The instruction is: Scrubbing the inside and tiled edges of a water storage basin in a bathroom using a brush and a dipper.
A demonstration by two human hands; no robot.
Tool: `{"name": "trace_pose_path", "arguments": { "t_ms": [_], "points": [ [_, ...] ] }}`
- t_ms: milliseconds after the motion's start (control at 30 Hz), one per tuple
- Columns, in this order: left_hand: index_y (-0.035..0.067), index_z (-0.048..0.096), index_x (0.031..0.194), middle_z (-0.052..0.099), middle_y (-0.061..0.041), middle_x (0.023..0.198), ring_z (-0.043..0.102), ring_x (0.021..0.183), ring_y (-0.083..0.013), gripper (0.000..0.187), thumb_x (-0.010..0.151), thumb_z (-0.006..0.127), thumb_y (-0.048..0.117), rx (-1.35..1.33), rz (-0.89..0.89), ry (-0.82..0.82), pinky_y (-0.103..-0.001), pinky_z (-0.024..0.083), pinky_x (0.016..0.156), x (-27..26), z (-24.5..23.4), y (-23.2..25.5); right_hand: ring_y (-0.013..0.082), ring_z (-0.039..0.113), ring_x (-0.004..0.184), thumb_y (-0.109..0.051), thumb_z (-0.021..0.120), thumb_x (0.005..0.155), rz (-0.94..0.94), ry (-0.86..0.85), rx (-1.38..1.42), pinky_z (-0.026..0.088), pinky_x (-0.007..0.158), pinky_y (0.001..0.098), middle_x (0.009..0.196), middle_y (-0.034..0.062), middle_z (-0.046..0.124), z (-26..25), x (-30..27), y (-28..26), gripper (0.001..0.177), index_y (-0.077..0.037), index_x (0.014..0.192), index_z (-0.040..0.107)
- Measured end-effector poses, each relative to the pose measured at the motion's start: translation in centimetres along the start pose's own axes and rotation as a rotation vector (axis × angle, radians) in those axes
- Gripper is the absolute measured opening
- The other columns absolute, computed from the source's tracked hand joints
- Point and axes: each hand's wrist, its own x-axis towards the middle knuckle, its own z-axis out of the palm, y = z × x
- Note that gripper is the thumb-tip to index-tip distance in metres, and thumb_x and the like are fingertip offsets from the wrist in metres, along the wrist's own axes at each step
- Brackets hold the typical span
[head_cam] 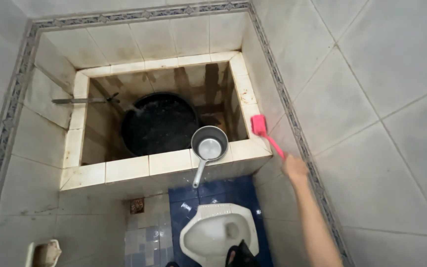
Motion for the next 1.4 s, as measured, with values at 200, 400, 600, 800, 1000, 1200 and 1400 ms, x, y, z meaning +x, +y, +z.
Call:
{"name": "trace_pose_path", "arguments": {
  "t_ms": [200, 400, 600, 800, 1000, 1200, 1400],
  "points": [
    [0.0, 0.043, 0.141, 0.048, -0.035, 0.134, 0.055, 0.119, -0.0483, 0.076, 0.078, 0.074, 0.029, 0.185, -0.161, 0.106, -0.054, 0.047, 0.103, 6.9, -9.2, -13.8, 0.0458, 0.074, 0.095, -0.034, 0.048, 0.105, -0.069, 0.105, -0.162, 0.059, 0.086, 0.0575, 0.096, 0.0258, 0.075, 7.7, -7.8, 6.8, 0.035, -0.012, 0.115, 0.073],
    [0.004, 0.026, 0.148, 0.035, -0.031, 0.146, 0.043, 0.129, -0.0507, 0.104, 0.076, 0.081, 0.054, 0.367, -0.813, 0.204, -0.063, 0.043, 0.096, 19.4, -19.9, -19.1, 0.0465, 0.074, 0.089, -0.025, 0.051, 0.098, -0.145, 0.186, -0.182, 0.058, 0.079, 0.0596, 0.09, 0.0243, 0.074, 5.7, -4.7, 2.7, 0.029, -0.009, 0.107, 0.074],
    [-0.005, 0.062, 0.111, 0.066, -0.024, 0.099, 0.067, 0.087, -0.0393, 0.07, 0.077, 0.083, 0.052, -0.206, -0.898, 0.149, -0.051, 0.054, 0.074, 22.5, -17.8, -28.5, 0.0448, 0.074, 0.094, -0.019, 0.054, 0.098, -0.175, 0.231, -0.185, 0.06, 0.08, 0.0563, 0.098, 0.0232, 0.075, 5.4, 0.1, -0.3, 0.024, -0.008, 0.101, 0.074],
    [-0.002, 0.067, 0.094, 0.071, -0.015, 0.073, 0.067, 0.056, -0.0221, 0.045, 0.091, 0.079, 0.041, -0.159, -0.671, 0.341, -0.036, 0.053, 0.053, 23.5, -15.0, -33.2, 0.0465, 0.071, 0.105, -0.02, 0.053, 0.093, -0.028, -0.007, -0.139, 0.056, 0.09, 0.0592, 0.106, 0.0263, 0.073, -0.4, -9.0, -1.3, 0.048, -0.024, 0.14, 0.057],
    [0.001, 0.06, 0.105, 0.07, -0.013, 0.073, 0.068, 0.053, -0.0253, 0.038, 0.092, 0.069, 0.036, -0.351, -0.806, 0.448, -0.04, 0.055, 0.049, 22.5, -22.9, -21.1, 0.0467, 0.068, 0.113, -0.025, 0.048, 0.099, 0.018, -0.046, -0.085, 0.054, 0.096, 0.0589, 0.115, 0.0259, 0.072, -1.1, -4.8, -3.5, 0.042, -0.024, 0.139, 0.06],
    [0.003, 0.067, 0.105, 0.073, -0.02, 0.079, 0.071, 0.07, -0.0348, 0.038, 0.09, 0.07, 0.037, -0.092, -0.754, 0.66, -0.046, 0.055, 0.065, 15.2, -31.2, -17.8, 0.0474, 0.069, 0.112, -0.029, 0.047, 0.102, 0.017, -0.023, -0.043, 0.055, 0.096, 0.058, 0.115, 0.0276, 0.072, 4.9, -4.9, -1.4, 0.037, -0.013, 0.126, 0.07],
    [0.006, 0.069, 0.107, 0.073, -0.026, 0.087, 0.071, 0.087, -0.0459, 0.04, 0.091, 0.068, 0.043, 0.136, -0.818, 0.731, -0.051, 0.054, 0.076, 6.5, -39.4, -12.5, 0.0478, 0.071, 0.106, -0.034, 0.048, 0.103, 0.023, -0.05, 0.019, 0.056, 0.093, 0.058, 0.107, 0.0264, 0.074, 7.0, -12.9, -8.2, 0.036, -0.013, 0.121, 0.073]
  ]
}}
